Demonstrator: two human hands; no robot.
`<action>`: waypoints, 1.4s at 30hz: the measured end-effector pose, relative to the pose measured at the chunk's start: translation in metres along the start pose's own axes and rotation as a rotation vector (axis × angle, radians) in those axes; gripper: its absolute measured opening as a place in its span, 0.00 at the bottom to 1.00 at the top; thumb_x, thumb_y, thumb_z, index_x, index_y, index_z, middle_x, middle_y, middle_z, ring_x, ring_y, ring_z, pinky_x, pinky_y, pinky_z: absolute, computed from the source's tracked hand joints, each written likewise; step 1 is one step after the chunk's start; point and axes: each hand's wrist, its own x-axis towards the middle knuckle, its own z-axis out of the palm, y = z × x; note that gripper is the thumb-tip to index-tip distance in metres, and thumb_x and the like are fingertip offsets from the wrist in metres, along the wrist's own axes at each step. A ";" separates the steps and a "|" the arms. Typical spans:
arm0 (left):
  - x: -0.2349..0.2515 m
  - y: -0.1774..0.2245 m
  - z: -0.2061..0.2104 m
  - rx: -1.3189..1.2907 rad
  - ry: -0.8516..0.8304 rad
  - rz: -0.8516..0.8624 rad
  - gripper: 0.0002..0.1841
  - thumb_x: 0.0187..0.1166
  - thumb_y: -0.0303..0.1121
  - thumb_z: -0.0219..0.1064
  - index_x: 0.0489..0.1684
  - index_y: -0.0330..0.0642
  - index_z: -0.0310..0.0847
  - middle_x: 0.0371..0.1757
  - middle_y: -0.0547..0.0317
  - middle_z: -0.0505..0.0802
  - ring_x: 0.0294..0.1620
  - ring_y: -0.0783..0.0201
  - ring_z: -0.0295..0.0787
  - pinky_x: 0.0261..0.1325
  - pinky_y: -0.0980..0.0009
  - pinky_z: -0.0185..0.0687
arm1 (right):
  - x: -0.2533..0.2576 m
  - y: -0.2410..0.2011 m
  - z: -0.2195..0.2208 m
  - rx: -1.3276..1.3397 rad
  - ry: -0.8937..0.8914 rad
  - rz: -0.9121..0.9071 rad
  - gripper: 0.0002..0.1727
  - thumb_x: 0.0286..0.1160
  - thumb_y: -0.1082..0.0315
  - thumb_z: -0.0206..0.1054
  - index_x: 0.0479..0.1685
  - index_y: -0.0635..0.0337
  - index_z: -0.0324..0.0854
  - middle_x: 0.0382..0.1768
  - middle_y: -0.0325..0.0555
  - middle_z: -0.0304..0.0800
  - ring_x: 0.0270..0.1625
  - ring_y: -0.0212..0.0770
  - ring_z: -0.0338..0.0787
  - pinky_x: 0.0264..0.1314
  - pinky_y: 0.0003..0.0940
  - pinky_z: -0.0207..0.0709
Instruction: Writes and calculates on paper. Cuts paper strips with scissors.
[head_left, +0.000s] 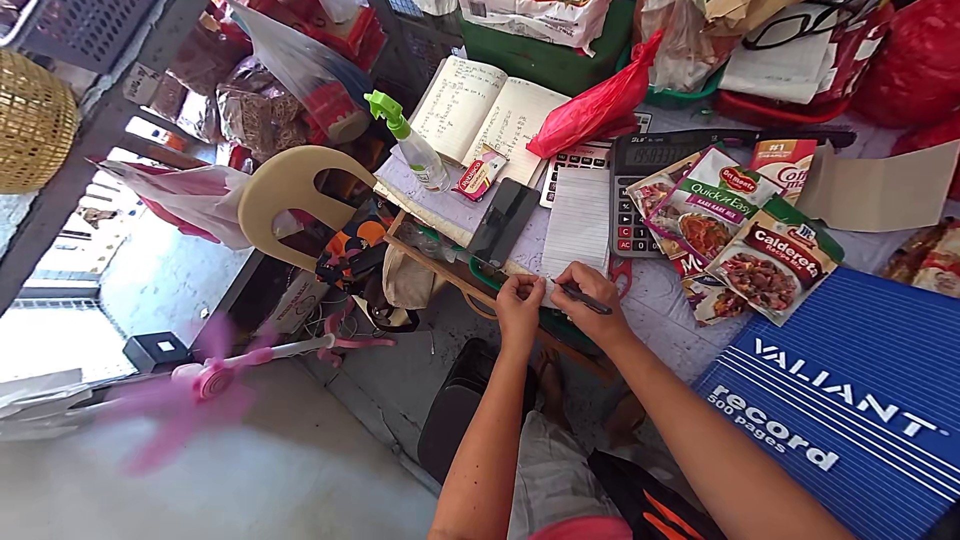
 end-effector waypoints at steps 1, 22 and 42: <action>0.000 0.000 0.000 -0.002 0.001 -0.002 0.07 0.76 0.32 0.76 0.41 0.37 0.89 0.29 0.59 0.93 0.29 0.71 0.89 0.40 0.72 0.87 | 0.000 -0.001 -0.001 0.013 0.003 0.018 0.06 0.68 0.66 0.70 0.37 0.59 0.85 0.30 0.42 0.85 0.34 0.33 0.84 0.40 0.29 0.79; 0.000 0.000 0.001 -0.007 0.006 0.000 0.06 0.76 0.31 0.76 0.40 0.38 0.89 0.28 0.60 0.93 0.28 0.72 0.88 0.39 0.73 0.87 | 0.001 0.002 -0.001 -0.029 0.015 -0.021 0.05 0.69 0.67 0.68 0.33 0.59 0.82 0.29 0.43 0.83 0.34 0.35 0.83 0.39 0.30 0.78; -0.001 -0.002 0.000 -0.004 0.007 0.008 0.07 0.76 0.32 0.76 0.40 0.38 0.89 0.27 0.60 0.93 0.27 0.71 0.88 0.37 0.72 0.86 | -0.004 0.005 -0.012 -0.043 0.027 0.016 0.06 0.69 0.66 0.69 0.37 0.59 0.84 0.30 0.43 0.84 0.35 0.35 0.84 0.39 0.31 0.79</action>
